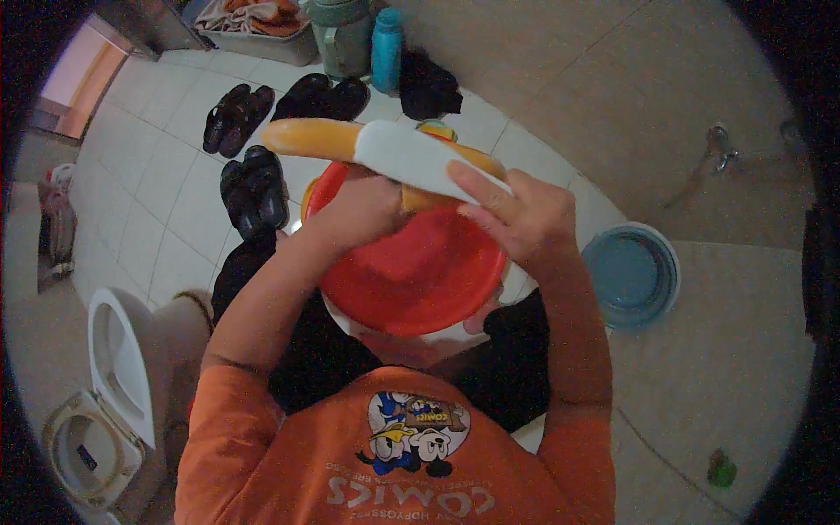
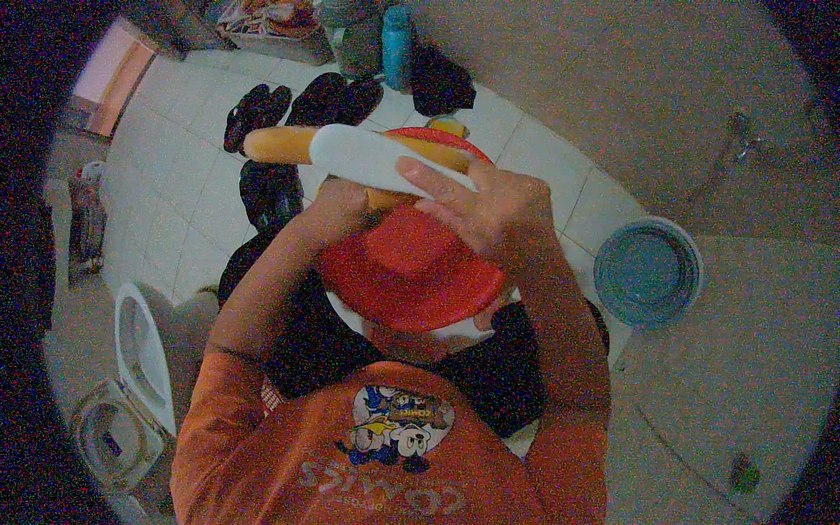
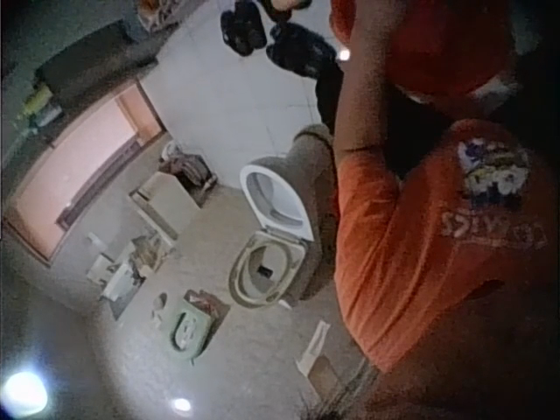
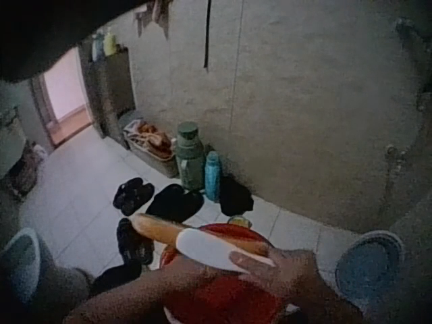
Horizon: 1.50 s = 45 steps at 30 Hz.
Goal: The person scrubs a yellow shoe with a white brush over a red bucket, cleaning the exterior and interior surfaces.
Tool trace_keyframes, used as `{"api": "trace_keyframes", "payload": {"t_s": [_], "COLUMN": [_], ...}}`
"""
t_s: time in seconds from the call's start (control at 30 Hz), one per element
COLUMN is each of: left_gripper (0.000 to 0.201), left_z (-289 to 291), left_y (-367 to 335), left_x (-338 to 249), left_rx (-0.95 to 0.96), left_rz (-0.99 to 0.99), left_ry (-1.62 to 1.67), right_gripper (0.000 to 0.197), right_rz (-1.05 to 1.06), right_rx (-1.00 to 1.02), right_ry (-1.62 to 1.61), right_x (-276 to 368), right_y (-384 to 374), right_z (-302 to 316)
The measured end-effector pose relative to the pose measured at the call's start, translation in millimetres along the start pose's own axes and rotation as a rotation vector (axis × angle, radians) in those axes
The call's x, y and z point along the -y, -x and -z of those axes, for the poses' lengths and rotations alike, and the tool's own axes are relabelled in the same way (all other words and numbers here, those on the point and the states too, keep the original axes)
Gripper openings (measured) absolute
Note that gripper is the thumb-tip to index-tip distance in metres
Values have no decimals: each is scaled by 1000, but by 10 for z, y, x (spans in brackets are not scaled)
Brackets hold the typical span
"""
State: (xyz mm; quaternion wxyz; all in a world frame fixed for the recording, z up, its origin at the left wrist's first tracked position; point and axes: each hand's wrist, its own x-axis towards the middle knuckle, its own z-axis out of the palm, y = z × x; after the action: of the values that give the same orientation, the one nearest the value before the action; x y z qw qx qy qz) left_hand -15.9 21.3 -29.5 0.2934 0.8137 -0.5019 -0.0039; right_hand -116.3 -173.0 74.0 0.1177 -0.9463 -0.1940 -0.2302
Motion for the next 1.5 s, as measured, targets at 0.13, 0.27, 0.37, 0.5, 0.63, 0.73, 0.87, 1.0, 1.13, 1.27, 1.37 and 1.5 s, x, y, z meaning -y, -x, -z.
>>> {"api": "trace_keyframes", "payload": {"t_s": [0.13,0.27,0.37,0.5,0.63,0.73,0.87,1.0,1.13,1.27,1.37,1.5], "left_gripper": [29,22,21,16,12,17,19,15,13,9,10,10], "left_z": [116,265,133,-4,-71,40,348,259,-13,-68,19,308], "left_y": [15,-45,-21,-47,-26,-42,-46,23,87,96,87,74], "left_x": [15,75,150,-126,-357,-229,-110,-143,-374,-515,-322,-103], "left_rx": [68,-292,-177,-96,12,-30,-74,-73,279,360,289,42], "left_rz": [205,-80,9,-5,-148,-76,-53,-67,-165,-95,-125,-163], "left_ry": [4,-35,131,140,79,26,59,43,-32,170,31,-23], "right_gripper": [47,47,47,47,47,46,47,46,46,45,45,46], "right_rz": [-13,-75,-64,-34,59,-32,-31,-22,42,13,-48,-47], "right_rx": [6,41,12,71,0,39,79,104,46,56,27,57], "right_ry": [117,152,149,69,23,70,118,109,49,16,48,6], "right_x": [-150,-384,-342,-139,-34,-89,-237,-160,-15,30,-12,-73], "right_y": [104,296,263,90,-10,36,259,237,45,-77,-26,161], "right_z": [20,112,121,57,-66,-4,66,15,-126,-155,-98,-50]}}
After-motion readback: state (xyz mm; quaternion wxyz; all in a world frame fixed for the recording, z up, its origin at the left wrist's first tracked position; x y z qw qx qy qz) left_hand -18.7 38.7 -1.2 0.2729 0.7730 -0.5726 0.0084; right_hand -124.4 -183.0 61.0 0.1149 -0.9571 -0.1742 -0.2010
